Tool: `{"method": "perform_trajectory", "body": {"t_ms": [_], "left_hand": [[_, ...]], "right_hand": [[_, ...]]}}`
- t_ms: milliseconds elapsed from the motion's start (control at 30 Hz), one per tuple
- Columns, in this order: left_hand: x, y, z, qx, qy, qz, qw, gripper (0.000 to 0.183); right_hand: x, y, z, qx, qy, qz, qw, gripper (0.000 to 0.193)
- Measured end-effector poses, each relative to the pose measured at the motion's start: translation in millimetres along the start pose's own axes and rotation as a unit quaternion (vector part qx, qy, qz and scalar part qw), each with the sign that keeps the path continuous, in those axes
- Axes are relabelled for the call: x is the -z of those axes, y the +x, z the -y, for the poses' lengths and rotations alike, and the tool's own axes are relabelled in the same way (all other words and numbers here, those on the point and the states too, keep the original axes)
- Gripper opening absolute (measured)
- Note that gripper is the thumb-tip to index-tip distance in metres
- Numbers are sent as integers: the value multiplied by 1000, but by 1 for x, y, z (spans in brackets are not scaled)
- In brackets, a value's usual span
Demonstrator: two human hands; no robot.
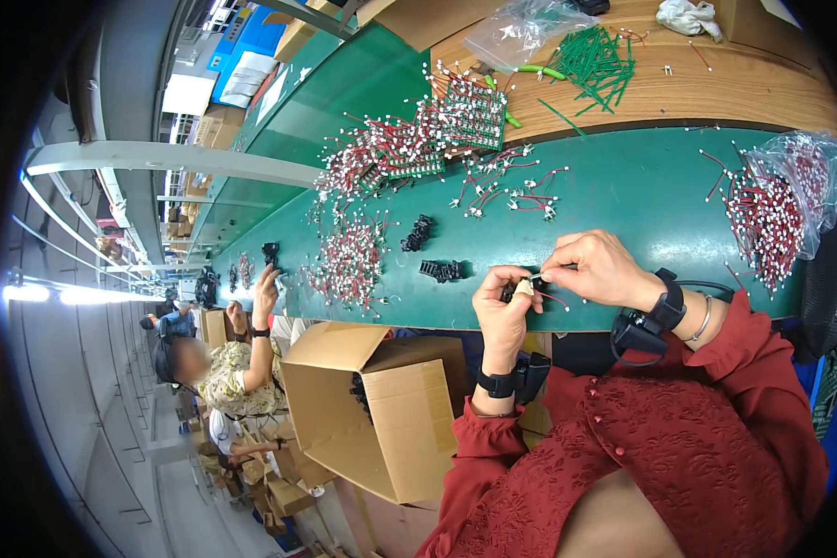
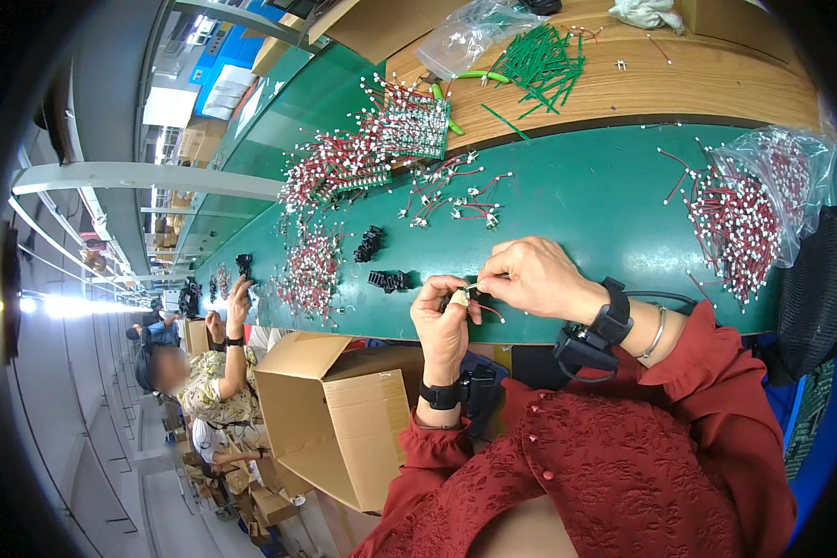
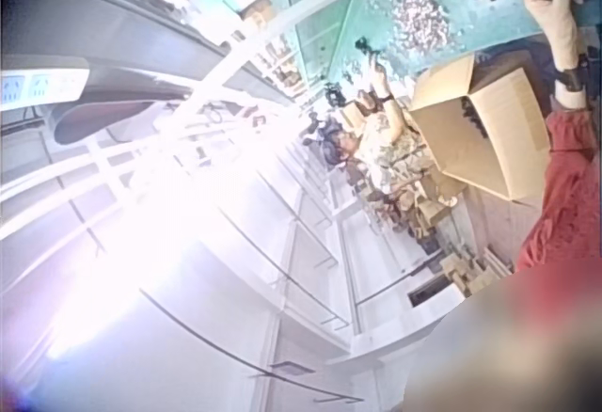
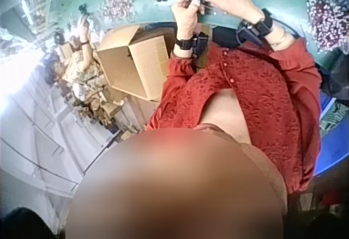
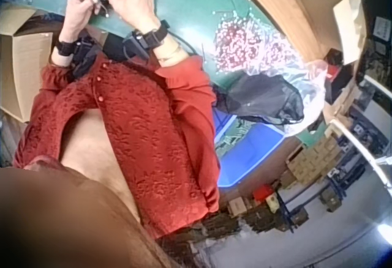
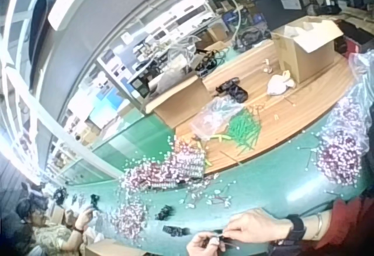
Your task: The person inserts small red and white LED components into black plastic housings at a factory assembly station. The hands pick up LEDs from a pile on the green table and place them into the housings one by one.
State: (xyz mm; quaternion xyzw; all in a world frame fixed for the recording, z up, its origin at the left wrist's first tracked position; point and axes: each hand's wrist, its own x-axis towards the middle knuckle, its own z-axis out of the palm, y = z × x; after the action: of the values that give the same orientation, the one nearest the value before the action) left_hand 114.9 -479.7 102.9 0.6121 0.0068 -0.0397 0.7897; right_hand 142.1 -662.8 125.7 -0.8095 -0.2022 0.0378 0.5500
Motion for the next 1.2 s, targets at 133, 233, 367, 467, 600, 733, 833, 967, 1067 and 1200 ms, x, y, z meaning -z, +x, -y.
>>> {"method": "perform_trajectory", "body": {"t_ms": [133, 233, 367, 467, 600, 733, 833, 967, 1067, 1200], "left_hand": [[-1, 3, -2, 29, -27, -16, 999, 14], [1, 4, -6, 66, -68, -20, 995, 15], [4, 7, -8, 57, -56, 29, 996, 16], [4, 7, -7, 67, -66, 16, 995, 15], [3, 5, -4, 36, -25, 8, 999, 14], [5, 2, -3, 36, -7, 2, 999, 15], [4, 2, -3, 26, -21, -5, 999, 15], [-3, 4, -3, 18, -17, -44, 999, 15], [-10, 3, -3, 18, 74, -32, 997, 13], [-16, 7, -3, 16, 142, -32, 989, 23]], "right_hand": [[3, 2, 1, 11, -44, -23, 999, 11], [5, 3, 0, 76, -115, -55, 989, 11], [4, 2, -1, 154, -190, -78, 967, 10], [3, 3, -2, 203, -219, -92, 950, 11], [2, 3, -4, 225, -232, -88, 942, 11], [1, 1, -3, 236, -240, -83, 938, 12], [9, 3, -2, 227, -236, -86, 941, 9], [32, 10, -8, 139, -197, -147, 959, 11], [40, 13, -12, 0, -182, -148, 972, 15], [31, 13, -11, -57, -147, -68, 985, 19]]}}
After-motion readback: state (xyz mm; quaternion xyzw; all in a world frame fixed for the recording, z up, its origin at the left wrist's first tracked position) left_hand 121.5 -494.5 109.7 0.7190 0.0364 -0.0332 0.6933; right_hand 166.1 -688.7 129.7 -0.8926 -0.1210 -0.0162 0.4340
